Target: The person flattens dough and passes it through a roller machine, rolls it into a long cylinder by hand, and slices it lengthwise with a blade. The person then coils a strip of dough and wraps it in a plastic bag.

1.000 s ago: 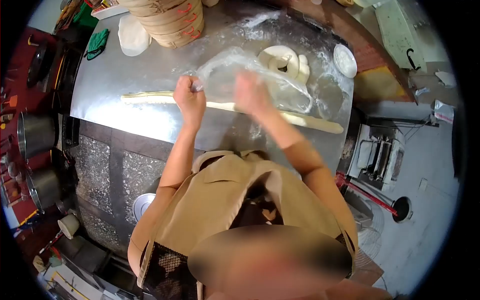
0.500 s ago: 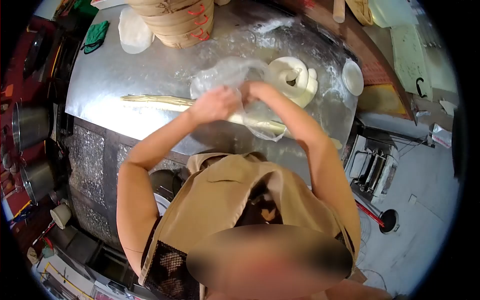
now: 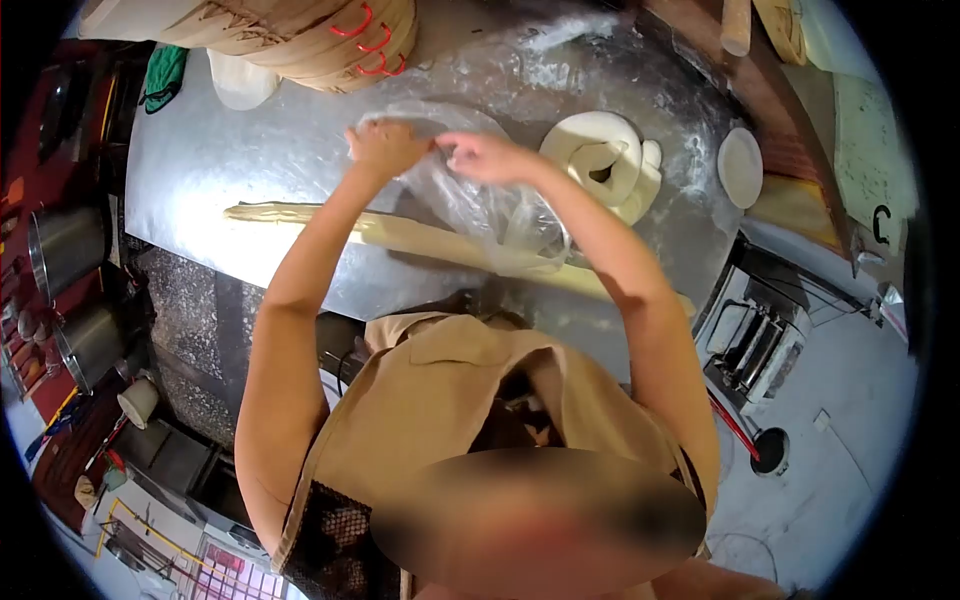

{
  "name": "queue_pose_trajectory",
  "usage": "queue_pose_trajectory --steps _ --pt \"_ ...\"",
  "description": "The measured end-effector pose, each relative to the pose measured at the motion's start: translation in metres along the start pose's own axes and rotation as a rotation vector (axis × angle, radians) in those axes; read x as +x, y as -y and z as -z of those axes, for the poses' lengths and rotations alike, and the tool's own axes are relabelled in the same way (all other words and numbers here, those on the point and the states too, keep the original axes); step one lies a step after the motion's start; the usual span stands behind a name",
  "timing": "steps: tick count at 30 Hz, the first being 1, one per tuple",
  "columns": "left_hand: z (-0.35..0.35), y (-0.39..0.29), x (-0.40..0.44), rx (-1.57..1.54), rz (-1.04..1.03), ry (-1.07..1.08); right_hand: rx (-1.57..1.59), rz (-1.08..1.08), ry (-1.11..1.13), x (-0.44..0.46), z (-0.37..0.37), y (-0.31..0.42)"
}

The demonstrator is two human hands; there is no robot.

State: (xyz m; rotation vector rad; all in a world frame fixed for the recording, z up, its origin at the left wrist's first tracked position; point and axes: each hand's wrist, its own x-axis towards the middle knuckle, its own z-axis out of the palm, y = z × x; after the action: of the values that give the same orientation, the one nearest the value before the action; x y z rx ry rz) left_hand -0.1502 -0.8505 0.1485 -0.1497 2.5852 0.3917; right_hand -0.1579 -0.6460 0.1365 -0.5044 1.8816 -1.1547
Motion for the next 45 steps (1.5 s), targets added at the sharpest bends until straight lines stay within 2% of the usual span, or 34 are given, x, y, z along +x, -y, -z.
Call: queue_pose_trajectory --steps 1,2,3,4,5,7,9,11,12,13,16,17,18,20,22,23,25,29,30,32,33,34,36,38,39,40,42,44,45 --pt "-0.015 0.010 -0.008 0.093 -0.065 0.010 -0.070 0.093 -0.073 0.027 0.023 -0.028" --pt "-0.024 0.019 -0.016 0.185 -0.129 0.023 -0.088 0.092 -0.198 0.044 0.047 -0.047" --pt "-0.020 0.025 -0.025 0.195 -0.142 0.136 -0.105 0.087 -0.324 0.060 0.071 -0.066" --pt "-0.024 0.029 -0.032 0.196 -0.139 0.140 -0.074 -0.012 -0.502 0.064 0.089 -0.064" --pt "-0.030 0.034 -0.039 0.184 -0.147 0.073 -0.071 -0.012 -0.496 0.063 0.091 -0.058" --pt "-0.035 0.039 -0.047 0.174 -0.148 0.012 -0.456 0.065 -0.664 0.054 0.086 -0.043" --pt "-0.038 0.032 -0.050 0.174 -0.153 -0.192 -0.768 0.030 -0.660 0.013 0.031 0.020" --pt "-0.029 0.024 -0.045 0.178 -0.073 -0.159 -1.023 0.065 -0.401 -0.032 -0.017 0.038" --pt "-0.026 0.022 -0.041 0.186 0.006 -0.129 -1.046 0.031 -0.282 -0.050 -0.036 0.025" --pt "-0.026 0.029 -0.035 0.162 0.000 -0.200 -1.065 -0.003 -0.166 -0.064 -0.051 0.001" --pt "-0.029 0.042 -0.016 0.115 0.027 -0.260 -0.943 0.079 -0.293 -0.088 -0.055 -0.045" --pt "-0.023 0.038 -0.020 0.157 -0.006 -0.247 -0.883 -0.030 -0.215 -0.094 -0.050 -0.019" --pt "-0.025 0.037 -0.023 0.162 -0.014 -0.243 -0.877 -0.036 -0.221 -0.091 -0.053 -0.004" --pt "-0.025 0.033 -0.024 0.156 -0.052 -0.204 -0.583 0.288 -0.480 -0.071 -0.054 0.020" --pt "-0.023 0.028 -0.030 0.227 -0.072 -0.197 -0.831 0.387 -0.590 -0.046 -0.040 0.041" --pt "-0.022 0.026 -0.034 0.292 -0.085 -0.181 -0.831 0.395 -0.603 -0.030 -0.030 0.025" --pt "-0.021 0.025 -0.039 0.309 -0.124 -0.132 -0.946 0.018 -0.444 0.003 -0.017 -0.017" --pt "-0.003 0.031 -0.051 0.266 -0.320 -0.052 -1.048 -0.045 -0.327 0.006 -0.010 -0.006" --pt "0.003 0.031 -0.054 0.204 -0.397 -0.032 -1.043 -0.050 -0.333 -0.002 -0.013 -0.002" --pt "0.014 0.027 -0.059 0.198 -0.420 -0.039 -0.866 0.005 -0.362 -0.032 -0.018 0.016" --pt "0.017 0.030 -0.059 0.182 -0.447 -0.037 -0.632 0.197 -0.432 -0.054 -0.019 0.025" --pt "0.021 0.033 -0.057 0.166 -0.476 -0.036 -0.635 0.184 -0.451 -0.081 -0.023 0.032" --pt "0.022 0.036 -0.056 0.105 -0.581 -0.062 -0.148 0.250 -0.732 -0.131 -0.029 0.035" --pt "0.032 0.024 -0.063 -0.073 -0.574 0.006 -0.106 0.322 -1.149 -0.161 -0.027 -0.021" --pt "0.034 0.008 -0.073 -0.085 -0.575 -0.096 -0.032 0.107 -1.263 -0.181 -0.021 -0.045" --pt "0.035 -0.015 -0.084 -0.082 -0.584 -0.089 0.046 -0.116 -1.364 -0.202 -0.016 -0.068" --pt "0.026 -0.073 -0.101 -0.427 -0.552 -0.123 0.141 -0.331 -1.454 -0.226 0.001 -0.108" --pt "-0.004 -0.129 -0.097 -0.535 -0.822 -0.194 0.124 -0.407 -1.452 -0.227 0.016 -0.124" --pt "-0.019 -0.157 -0.087 -0.530 -0.846 -0.209 0.178 -0.440 -1.454 -0.217 0.025 -0.142"
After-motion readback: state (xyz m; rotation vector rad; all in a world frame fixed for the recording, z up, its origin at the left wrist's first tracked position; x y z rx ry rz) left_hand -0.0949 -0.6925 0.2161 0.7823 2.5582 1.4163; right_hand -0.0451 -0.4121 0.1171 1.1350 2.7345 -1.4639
